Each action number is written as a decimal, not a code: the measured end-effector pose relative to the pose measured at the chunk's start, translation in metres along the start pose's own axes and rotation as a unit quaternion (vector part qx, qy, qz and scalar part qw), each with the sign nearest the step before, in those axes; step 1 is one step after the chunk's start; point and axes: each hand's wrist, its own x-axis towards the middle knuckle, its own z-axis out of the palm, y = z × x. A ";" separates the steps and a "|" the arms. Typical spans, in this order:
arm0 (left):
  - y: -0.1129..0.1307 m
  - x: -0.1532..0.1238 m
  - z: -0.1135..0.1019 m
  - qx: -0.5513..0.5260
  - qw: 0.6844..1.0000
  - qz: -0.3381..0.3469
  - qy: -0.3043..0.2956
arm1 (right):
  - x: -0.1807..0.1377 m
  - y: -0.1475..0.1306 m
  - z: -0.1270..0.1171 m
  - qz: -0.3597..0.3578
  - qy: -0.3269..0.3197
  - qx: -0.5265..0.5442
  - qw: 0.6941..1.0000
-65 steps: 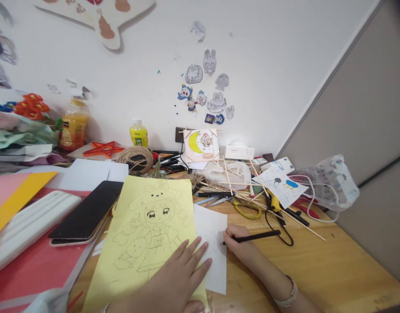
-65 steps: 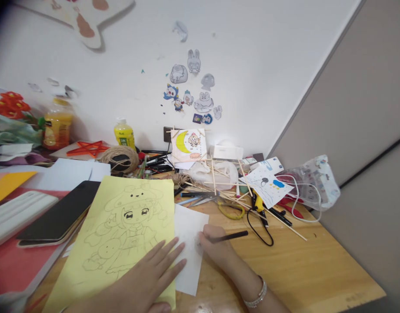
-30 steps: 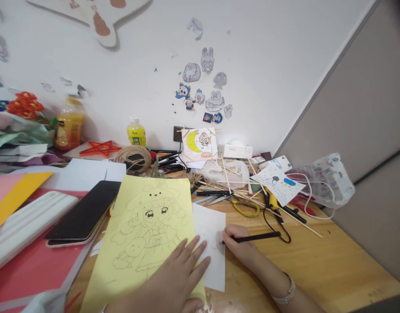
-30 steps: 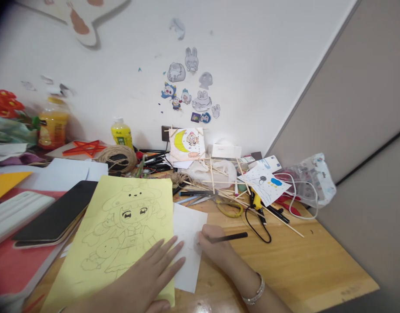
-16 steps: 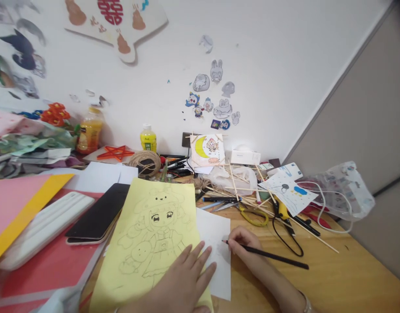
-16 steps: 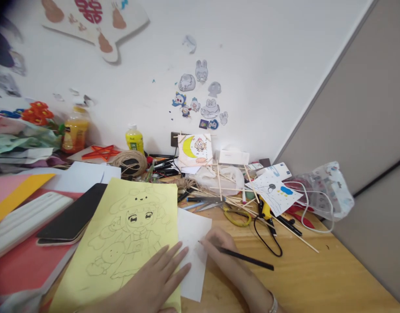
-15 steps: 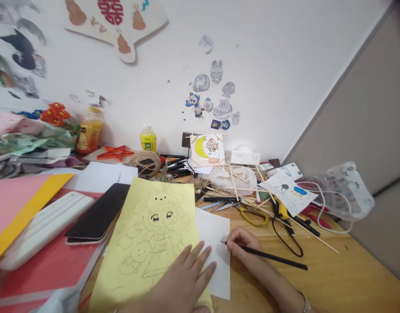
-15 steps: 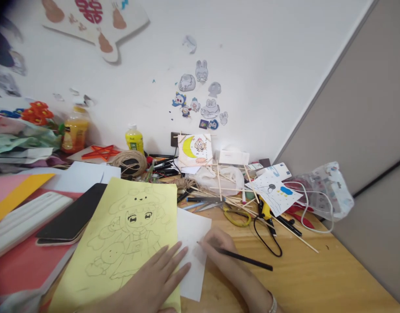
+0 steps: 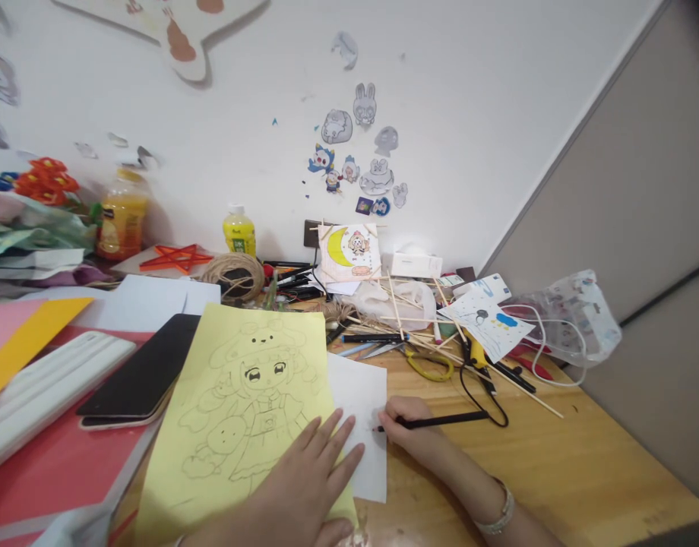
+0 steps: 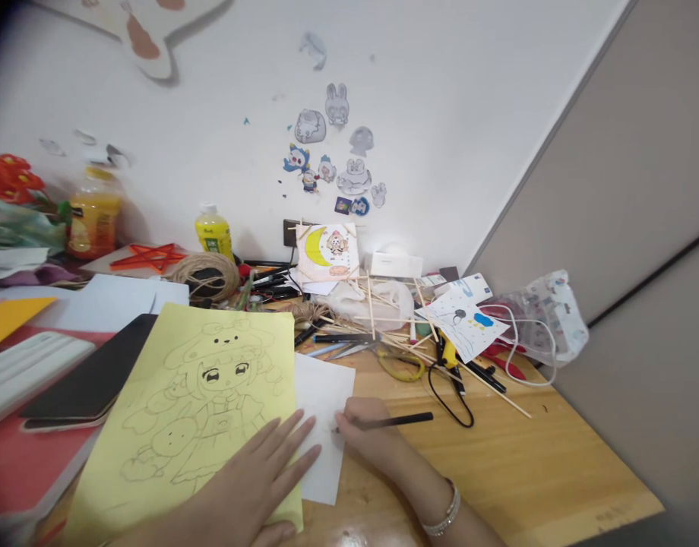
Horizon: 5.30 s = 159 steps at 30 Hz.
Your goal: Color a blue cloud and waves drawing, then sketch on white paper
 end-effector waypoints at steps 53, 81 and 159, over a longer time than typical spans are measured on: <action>-0.007 -0.005 0.016 0.022 0.996 0.032 0.082 | -0.005 -0.002 -0.002 -0.045 -0.019 -0.005 0.999; -0.006 -0.002 0.009 0.010 0.998 0.043 0.044 | -0.002 -0.004 -0.001 -0.003 -0.039 0.051 0.998; -0.013 -0.001 0.027 0.042 0.993 0.062 0.090 | -0.002 0.000 -0.007 -0.016 -0.017 0.047 0.999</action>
